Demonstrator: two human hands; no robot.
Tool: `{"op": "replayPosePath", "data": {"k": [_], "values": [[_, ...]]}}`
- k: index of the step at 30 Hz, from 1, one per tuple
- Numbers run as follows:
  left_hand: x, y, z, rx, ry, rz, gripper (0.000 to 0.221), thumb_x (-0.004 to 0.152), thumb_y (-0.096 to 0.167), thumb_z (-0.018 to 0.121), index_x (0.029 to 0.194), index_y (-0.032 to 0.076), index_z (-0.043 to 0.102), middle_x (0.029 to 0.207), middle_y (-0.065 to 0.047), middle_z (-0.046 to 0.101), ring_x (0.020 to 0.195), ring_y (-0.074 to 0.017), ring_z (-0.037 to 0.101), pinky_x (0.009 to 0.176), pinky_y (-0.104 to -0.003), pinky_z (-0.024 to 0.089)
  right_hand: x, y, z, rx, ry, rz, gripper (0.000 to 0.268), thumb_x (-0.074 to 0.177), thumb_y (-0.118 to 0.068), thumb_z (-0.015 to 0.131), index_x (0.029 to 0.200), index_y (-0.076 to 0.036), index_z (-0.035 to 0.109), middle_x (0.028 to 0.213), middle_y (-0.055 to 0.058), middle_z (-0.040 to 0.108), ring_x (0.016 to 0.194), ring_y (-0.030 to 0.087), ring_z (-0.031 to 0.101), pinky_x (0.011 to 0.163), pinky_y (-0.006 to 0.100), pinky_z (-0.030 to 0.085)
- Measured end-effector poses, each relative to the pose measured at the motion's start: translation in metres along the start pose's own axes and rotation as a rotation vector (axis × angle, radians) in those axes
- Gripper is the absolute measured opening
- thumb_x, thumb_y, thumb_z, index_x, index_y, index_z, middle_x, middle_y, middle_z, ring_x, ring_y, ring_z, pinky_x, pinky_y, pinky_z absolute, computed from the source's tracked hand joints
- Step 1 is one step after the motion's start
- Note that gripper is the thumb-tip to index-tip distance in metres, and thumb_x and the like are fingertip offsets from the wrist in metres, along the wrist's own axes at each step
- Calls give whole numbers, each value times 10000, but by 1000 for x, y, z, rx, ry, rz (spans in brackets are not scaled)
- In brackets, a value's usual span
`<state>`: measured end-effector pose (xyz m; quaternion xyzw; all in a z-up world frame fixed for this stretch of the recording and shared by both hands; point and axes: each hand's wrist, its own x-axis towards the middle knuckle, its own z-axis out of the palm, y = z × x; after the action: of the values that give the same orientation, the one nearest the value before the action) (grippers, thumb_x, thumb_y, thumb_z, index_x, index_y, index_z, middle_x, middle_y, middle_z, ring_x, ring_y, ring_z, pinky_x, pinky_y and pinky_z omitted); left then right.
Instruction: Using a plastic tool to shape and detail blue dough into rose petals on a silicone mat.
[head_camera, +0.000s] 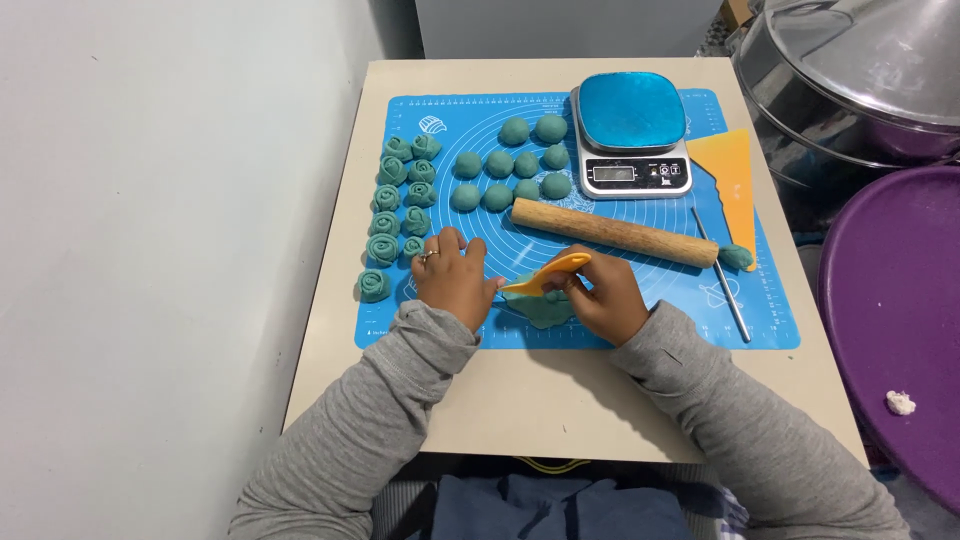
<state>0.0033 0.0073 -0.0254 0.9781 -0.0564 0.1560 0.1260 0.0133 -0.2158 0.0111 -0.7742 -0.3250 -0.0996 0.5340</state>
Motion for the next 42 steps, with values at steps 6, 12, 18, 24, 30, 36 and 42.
{"op": "replayPosePath", "data": {"k": [6,12,18,24,30,36,42], "values": [[1,5,-9,0,-136,-13,462,829,395,811,1075,101,553,1087,-94,396,1098,-355,478,855,-531,412,-1,-3,-2,-56,15,-12,65,943,12,649,939,-28,700,757,141,761,699,289,751,710,403,620],[1,9,-15,26,-192,-11,429,848,402,793,1028,103,542,1076,-92,384,1086,-341,465,861,-511,403,-2,-2,-4,-85,-2,14,65,932,19,663,934,-33,703,741,138,756,685,290,744,703,401,614],[2,8,-13,11,-257,-33,444,869,433,766,1054,110,524,1094,-88,372,1130,-351,454,897,-536,398,-2,-6,-4,-93,-7,34,69,943,3,645,945,-40,699,735,139,751,678,295,730,674,391,594],[3,10,-17,12,-289,-46,433,898,440,741,1053,107,513,1092,-90,358,1133,-353,450,894,-524,406,-1,-4,-4,-148,-21,41,66,937,12,651,942,-33,698,724,161,744,664,325,723,659,407,593],[5,2,-6,12,-200,-58,395,876,361,771,1029,81,539,1070,-86,365,1114,-354,455,912,-537,395,7,-20,4,-265,-61,92,57,943,-12,653,915,-53,682,680,131,710,611,284,680,610,367,557],[8,0,-7,27,-152,-85,365,869,327,766,1036,82,554,1083,-82,371,1123,-347,448,931,-542,389,16,-33,18,-320,-148,112,75,935,17,639,880,-27,664,671,155,692,610,296,670,609,367,554],[11,1,-18,6,-112,-111,314,881,282,750,1029,58,587,1117,-106,400,1150,-371,462,955,-565,394,20,-22,26,-422,-145,122,34,947,-23,658,953,-56,668,757,147,716,712,306,716,668,384,604]]}}
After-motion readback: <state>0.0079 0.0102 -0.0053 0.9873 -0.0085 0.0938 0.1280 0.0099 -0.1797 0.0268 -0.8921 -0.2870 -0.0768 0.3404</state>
